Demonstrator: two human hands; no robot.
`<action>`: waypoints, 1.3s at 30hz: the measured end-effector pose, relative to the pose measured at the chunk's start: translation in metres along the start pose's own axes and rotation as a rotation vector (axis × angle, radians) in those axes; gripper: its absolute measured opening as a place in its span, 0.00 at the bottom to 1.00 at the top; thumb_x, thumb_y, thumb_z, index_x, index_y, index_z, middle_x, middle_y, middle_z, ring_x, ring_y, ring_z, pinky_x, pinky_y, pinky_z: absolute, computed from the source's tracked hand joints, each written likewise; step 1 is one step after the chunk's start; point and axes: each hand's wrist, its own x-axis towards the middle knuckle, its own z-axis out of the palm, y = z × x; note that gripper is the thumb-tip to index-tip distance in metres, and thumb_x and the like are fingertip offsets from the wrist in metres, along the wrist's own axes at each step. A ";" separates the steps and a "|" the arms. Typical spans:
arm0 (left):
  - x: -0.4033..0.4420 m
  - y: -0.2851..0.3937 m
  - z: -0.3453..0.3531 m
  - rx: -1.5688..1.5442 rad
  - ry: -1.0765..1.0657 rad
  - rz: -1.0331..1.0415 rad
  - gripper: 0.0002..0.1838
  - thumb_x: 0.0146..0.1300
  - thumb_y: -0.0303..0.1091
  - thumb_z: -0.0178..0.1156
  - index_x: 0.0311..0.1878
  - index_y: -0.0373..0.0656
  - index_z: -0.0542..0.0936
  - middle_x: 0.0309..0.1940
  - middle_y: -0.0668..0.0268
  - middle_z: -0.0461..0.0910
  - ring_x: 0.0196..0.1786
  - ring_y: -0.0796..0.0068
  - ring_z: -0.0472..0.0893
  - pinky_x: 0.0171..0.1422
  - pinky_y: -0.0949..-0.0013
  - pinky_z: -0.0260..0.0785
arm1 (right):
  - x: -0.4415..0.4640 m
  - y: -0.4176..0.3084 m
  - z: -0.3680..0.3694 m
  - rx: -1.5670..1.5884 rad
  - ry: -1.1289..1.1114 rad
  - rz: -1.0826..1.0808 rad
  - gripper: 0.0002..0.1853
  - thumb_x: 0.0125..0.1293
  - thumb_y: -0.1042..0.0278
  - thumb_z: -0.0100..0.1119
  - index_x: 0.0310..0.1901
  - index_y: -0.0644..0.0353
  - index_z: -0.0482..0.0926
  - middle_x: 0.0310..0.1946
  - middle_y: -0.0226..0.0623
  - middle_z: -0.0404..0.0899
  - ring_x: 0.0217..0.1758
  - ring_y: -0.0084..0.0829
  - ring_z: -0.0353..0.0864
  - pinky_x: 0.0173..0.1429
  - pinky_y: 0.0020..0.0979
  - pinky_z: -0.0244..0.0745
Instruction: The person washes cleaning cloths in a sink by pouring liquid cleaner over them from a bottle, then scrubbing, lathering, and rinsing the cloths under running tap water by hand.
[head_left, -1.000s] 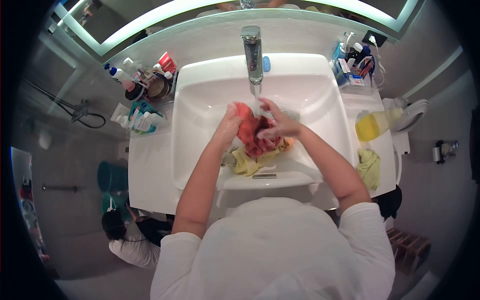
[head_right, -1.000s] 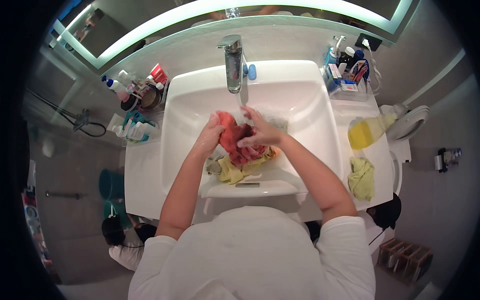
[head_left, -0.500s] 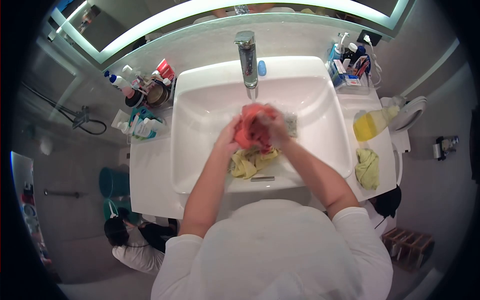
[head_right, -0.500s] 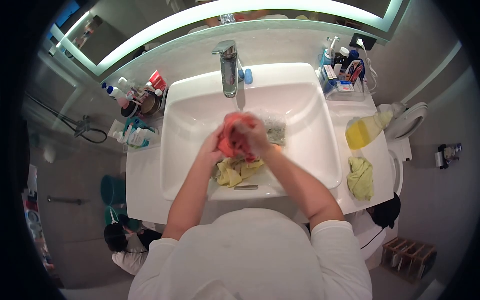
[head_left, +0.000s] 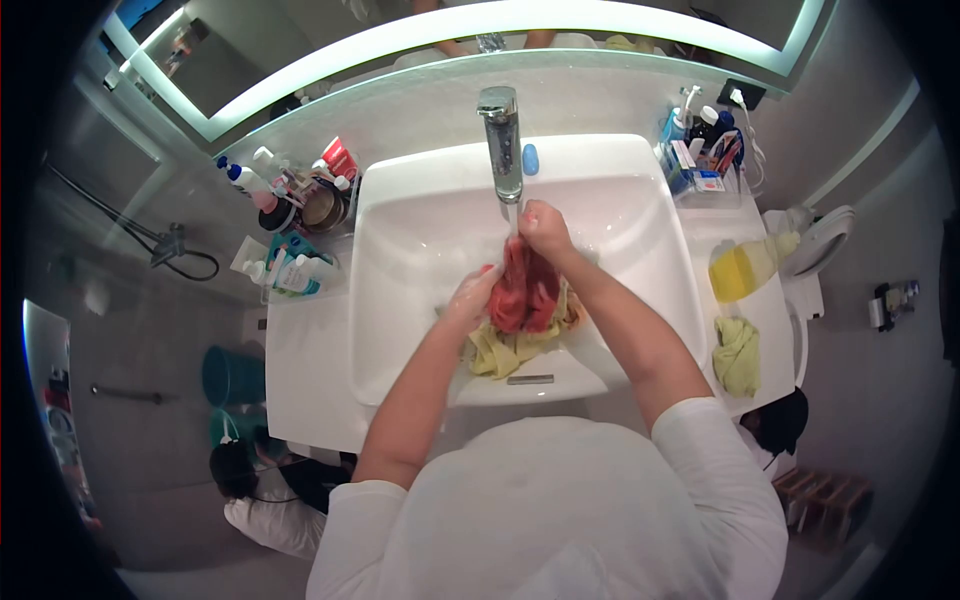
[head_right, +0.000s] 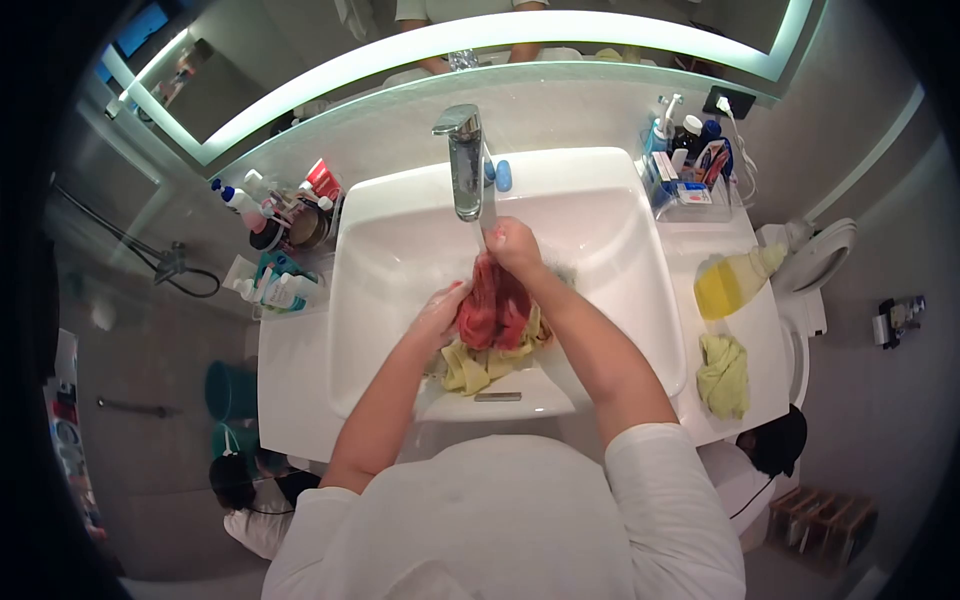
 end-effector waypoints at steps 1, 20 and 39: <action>0.004 0.001 -0.016 0.433 0.177 0.088 0.39 0.53 0.57 0.59 0.57 0.33 0.66 0.46 0.53 0.75 0.48 0.57 0.76 0.50 0.63 0.70 | 0.003 -0.010 -0.002 0.136 -0.038 -0.018 0.10 0.54 0.64 0.57 0.32 0.64 0.76 0.25 0.43 0.78 0.30 0.37 0.79 0.36 0.33 0.72; 0.002 0.054 0.051 -0.429 0.087 0.328 0.27 0.57 0.28 0.54 0.60 0.46 0.60 0.47 0.62 0.72 0.45 0.70 0.75 0.39 0.65 0.73 | -0.051 -0.025 0.010 1.463 -0.268 0.659 0.32 0.57 0.31 0.46 0.53 0.48 0.71 0.43 0.29 0.74 0.41 0.34 0.77 0.43 0.44 0.74; 0.070 -0.001 0.010 -0.363 0.452 0.403 0.10 0.54 0.35 0.55 0.34 0.36 0.75 0.32 0.61 0.78 0.35 0.67 0.79 0.41 0.66 0.71 | -0.022 0.013 0.032 1.033 0.065 0.438 0.05 0.56 0.70 0.57 0.32 0.62 0.75 0.30 0.32 0.76 0.32 0.23 0.76 0.37 0.26 0.74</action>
